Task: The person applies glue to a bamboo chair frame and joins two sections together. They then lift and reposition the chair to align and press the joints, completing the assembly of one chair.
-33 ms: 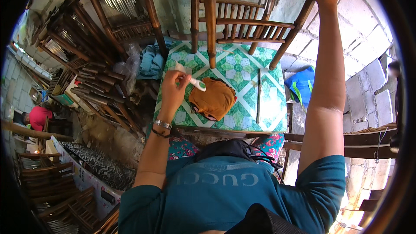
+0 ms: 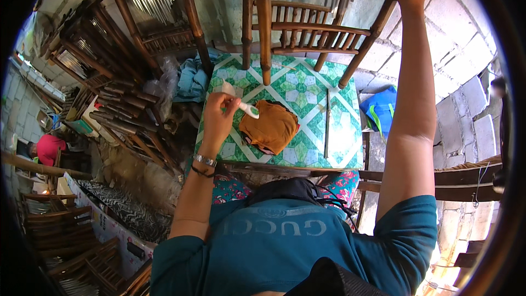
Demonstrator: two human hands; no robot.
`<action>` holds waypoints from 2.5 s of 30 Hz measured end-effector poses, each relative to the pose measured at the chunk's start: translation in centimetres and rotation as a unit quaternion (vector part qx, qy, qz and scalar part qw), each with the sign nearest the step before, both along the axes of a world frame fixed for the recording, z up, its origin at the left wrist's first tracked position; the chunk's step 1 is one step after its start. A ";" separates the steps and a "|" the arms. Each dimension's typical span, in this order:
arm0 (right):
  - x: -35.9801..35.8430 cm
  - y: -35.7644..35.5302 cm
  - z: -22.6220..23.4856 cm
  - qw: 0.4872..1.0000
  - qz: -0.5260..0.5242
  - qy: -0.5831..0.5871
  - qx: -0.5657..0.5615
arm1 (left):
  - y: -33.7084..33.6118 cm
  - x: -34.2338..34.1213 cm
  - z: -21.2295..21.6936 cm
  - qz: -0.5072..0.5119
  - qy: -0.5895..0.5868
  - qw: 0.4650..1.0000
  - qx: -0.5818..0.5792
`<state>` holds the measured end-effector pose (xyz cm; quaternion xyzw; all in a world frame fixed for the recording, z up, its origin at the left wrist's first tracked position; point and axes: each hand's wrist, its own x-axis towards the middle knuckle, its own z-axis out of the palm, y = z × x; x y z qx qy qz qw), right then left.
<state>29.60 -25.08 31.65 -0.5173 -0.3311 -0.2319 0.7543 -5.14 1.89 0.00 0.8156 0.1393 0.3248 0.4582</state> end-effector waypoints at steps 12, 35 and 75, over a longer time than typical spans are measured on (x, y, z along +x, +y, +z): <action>3.9 6.3 -2.3 1.000 -0.026 0.004 -0.002 | 0.8 -4.9 -0.3 0.006 -0.036 0.999 0.018; 8.2 10.4 -2.6 0.985 -0.168 0.016 -0.043 | -0.1 -7.7 0.2 -0.004 -0.006 1.000 -0.008; -2.9 9.2 -11.9 0.957 -0.288 -0.036 0.028 | -1.1 -2.0 5.6 -0.117 -0.094 0.987 -0.056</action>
